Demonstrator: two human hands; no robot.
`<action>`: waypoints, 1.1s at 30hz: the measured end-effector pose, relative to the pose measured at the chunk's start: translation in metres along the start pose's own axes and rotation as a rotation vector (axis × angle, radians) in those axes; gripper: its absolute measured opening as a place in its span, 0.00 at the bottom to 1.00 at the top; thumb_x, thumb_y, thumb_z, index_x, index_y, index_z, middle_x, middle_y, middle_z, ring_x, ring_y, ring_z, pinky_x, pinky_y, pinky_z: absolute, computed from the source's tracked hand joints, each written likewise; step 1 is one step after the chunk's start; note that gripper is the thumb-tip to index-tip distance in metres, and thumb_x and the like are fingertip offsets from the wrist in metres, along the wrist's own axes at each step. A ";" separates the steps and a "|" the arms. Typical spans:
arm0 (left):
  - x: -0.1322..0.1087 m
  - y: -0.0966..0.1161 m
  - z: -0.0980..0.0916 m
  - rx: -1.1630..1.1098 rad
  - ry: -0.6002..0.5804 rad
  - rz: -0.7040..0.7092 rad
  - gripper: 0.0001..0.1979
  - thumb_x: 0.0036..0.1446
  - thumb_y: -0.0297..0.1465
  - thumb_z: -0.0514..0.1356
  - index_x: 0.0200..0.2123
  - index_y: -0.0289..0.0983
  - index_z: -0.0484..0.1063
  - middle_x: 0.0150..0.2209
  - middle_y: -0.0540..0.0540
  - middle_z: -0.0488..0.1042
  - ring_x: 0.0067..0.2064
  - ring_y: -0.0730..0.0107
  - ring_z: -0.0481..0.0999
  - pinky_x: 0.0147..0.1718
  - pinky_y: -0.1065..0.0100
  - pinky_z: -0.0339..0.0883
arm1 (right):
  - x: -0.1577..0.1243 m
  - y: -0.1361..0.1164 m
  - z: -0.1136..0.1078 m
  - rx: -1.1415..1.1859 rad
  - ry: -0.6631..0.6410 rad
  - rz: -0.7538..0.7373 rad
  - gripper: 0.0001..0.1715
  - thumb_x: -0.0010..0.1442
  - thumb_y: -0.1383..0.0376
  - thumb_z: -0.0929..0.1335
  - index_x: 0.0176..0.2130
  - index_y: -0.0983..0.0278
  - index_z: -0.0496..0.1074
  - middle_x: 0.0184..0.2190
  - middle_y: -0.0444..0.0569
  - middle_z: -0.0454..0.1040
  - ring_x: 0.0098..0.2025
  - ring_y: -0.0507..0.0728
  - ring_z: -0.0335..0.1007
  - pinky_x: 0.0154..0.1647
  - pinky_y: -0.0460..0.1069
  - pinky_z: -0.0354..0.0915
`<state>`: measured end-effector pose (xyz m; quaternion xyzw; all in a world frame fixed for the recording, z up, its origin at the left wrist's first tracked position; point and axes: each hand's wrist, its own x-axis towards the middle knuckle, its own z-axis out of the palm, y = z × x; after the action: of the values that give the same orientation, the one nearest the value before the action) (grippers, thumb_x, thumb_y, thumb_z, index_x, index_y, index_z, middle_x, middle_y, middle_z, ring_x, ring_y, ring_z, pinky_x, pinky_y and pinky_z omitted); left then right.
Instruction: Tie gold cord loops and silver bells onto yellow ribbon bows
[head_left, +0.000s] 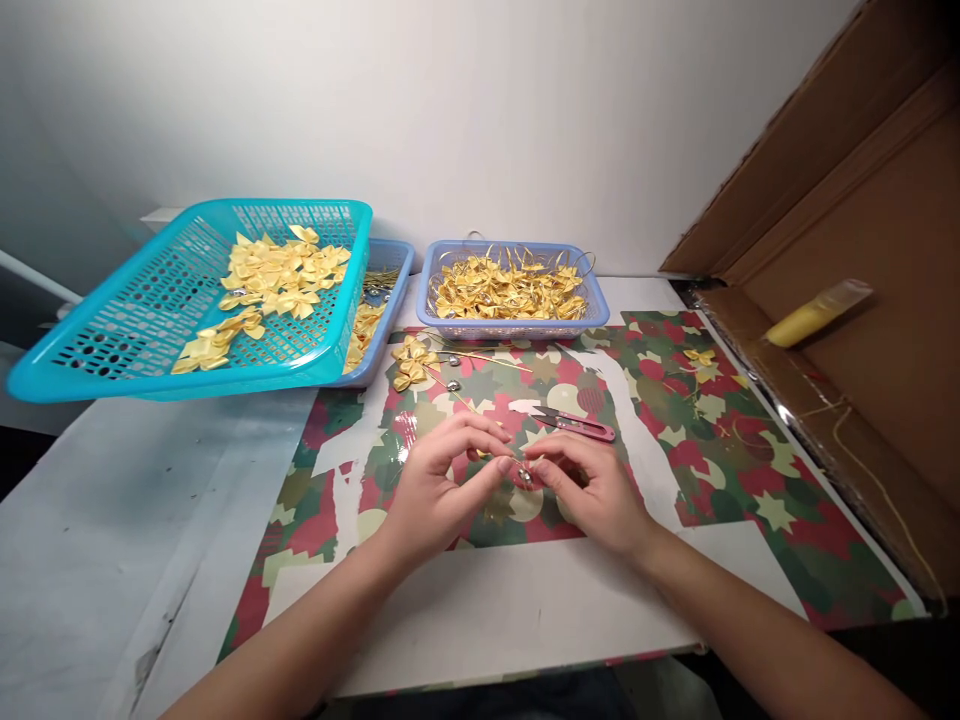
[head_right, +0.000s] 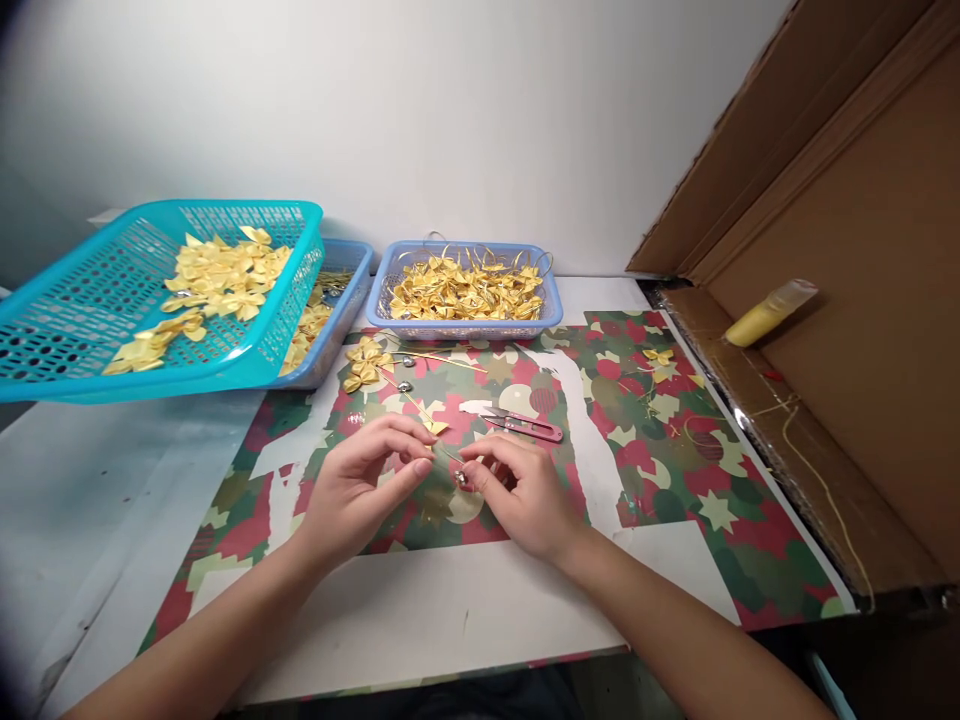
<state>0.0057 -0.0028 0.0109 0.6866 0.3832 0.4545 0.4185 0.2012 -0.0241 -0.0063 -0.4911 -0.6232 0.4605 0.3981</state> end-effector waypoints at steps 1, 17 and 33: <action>-0.001 0.001 -0.001 0.026 0.029 0.053 0.05 0.57 0.25 0.61 0.31 0.40 0.75 0.36 0.47 0.75 0.41 0.68 0.74 0.43 0.65 0.69 | 0.000 -0.002 -0.002 -0.064 0.041 -0.055 0.10 0.63 0.60 0.67 0.41 0.61 0.76 0.39 0.52 0.77 0.38 0.57 0.74 0.32 0.49 0.70; -0.004 0.005 0.003 0.456 0.016 0.165 0.07 0.55 0.32 0.58 0.38 0.37 0.69 0.38 0.43 0.71 0.41 0.60 0.71 0.37 0.61 0.67 | -0.004 -0.012 -0.001 -0.037 0.047 -0.443 0.08 0.63 0.69 0.67 0.39 0.59 0.77 0.31 0.47 0.78 0.35 0.56 0.73 0.39 0.54 0.66; 0.009 -0.019 0.004 0.795 -0.051 -0.247 0.11 0.59 0.41 0.56 0.35 0.39 0.68 0.38 0.44 0.71 0.41 0.57 0.71 0.39 0.59 0.64 | -0.010 -0.015 -0.023 0.409 0.022 -0.298 0.10 0.66 0.62 0.66 0.36 0.57 0.77 0.32 0.46 0.73 0.37 0.54 0.68 0.38 0.50 0.64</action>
<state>0.0097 0.0116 -0.0052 0.7548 0.5976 0.2004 0.1816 0.2217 -0.0309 0.0137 -0.3080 -0.5780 0.5080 0.5595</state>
